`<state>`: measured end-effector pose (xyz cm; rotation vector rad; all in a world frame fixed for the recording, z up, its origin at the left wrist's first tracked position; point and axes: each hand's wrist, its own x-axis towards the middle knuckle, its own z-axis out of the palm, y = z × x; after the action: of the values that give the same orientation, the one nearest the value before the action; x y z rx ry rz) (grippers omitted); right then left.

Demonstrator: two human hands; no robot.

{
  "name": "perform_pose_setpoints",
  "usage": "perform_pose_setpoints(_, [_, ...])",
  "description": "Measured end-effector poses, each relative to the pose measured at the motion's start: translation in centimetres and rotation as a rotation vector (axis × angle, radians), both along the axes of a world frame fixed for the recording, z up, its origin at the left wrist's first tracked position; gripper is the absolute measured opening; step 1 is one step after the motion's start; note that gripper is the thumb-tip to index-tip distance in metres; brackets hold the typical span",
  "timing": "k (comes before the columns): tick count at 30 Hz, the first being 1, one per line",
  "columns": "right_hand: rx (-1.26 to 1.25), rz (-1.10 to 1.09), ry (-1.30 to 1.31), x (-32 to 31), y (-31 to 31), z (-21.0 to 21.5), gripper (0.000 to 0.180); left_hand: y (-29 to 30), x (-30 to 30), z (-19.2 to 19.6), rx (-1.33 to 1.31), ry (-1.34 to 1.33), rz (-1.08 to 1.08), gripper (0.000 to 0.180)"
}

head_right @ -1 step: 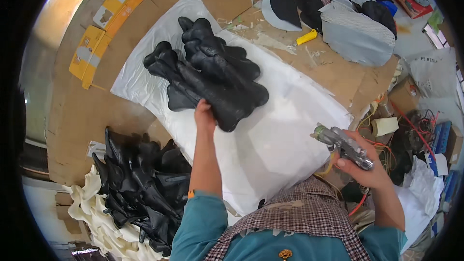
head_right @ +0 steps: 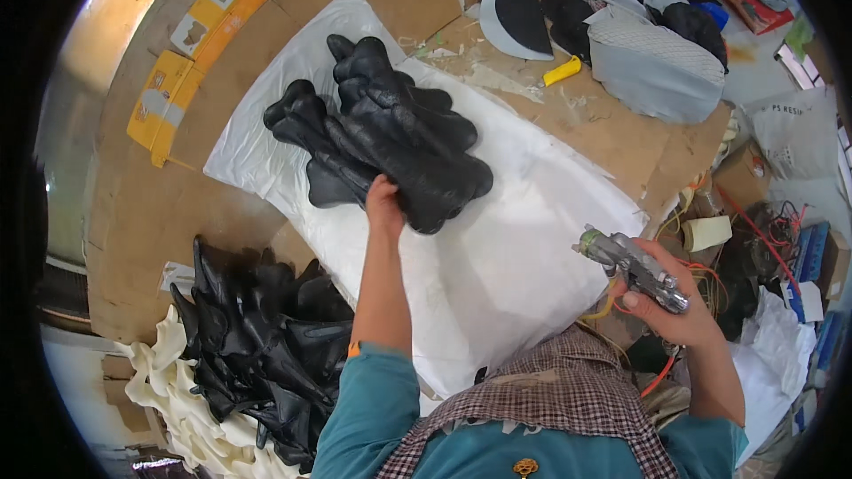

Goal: Sorting and stacking black plastic bicycle seat shells on a workbench in a factory.

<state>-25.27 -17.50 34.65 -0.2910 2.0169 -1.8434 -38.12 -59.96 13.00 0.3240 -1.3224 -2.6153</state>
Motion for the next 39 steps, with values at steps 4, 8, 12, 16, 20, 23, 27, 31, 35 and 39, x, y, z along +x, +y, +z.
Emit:
perform_pose_setpoints(4, [0.014, -0.024, -0.024, -0.3, 0.4, 0.1, 0.060, 2.9, -3.1, -3.5, -0.633, -0.184, 0.120, 0.028])
perform_pose_setpoints(8, [0.068, -0.011, -0.133, -1.1, 0.9, -0.2, 0.060, 6.5, 0.7, -0.6, -0.509, -0.192, 0.071, 0.033])
perform_pose_setpoints(12, [0.077, 0.018, -0.103, -1.5, -0.5, -1.6, 0.054, 5.5, 7.0, 2.8, -0.258, -0.007, 0.108, 0.035])
perform_pose_setpoints(16, [0.200, 0.145, -0.006, -2.3, -2.0, -2.2, 0.050, -5.6, 16.6, 6.5, -0.508, -0.078, 0.727, 0.027])
perform_pose_setpoints(20, [0.266, 0.226, 0.136, -2.2, -2.8, -2.8, 0.046, -16.3, 26.3, 7.5, 0.147, -0.080, 1.363, 0.037])
perform_pose_setpoints(23, [0.283, 0.217, 0.195, -2.9, -4.0, -1.9, 0.047, -14.4, 24.9, 8.6, -0.150, -0.276, 1.524, 0.038])
perform_pose_setpoints(27, [0.110, 0.179, 0.053, -3.4, -5.1, -0.8, 0.048, -12.4, 16.1, 7.6, -0.567, -0.105, 1.101, 0.027])
perform_pose_setpoints(31, [0.171, 0.198, 0.043, -2.5, -4.6, -2.9, 0.049, -8.4, 1.2, 8.1, -1.016, 0.144, 0.617, 0.021])
perform_pose_setpoints(35, [0.215, 0.208, -0.033, -2.3, -3.5, -5.1, 0.052, -3.6, -9.1, 10.0, -1.478, 0.034, 0.355, 0.018])
perform_pose_setpoints(39, [0.200, 0.172, -0.125, -2.7, -3.4, -5.2, 0.053, -3.8, -11.8, 7.4, -1.772, 0.067, 0.210, 0.011])
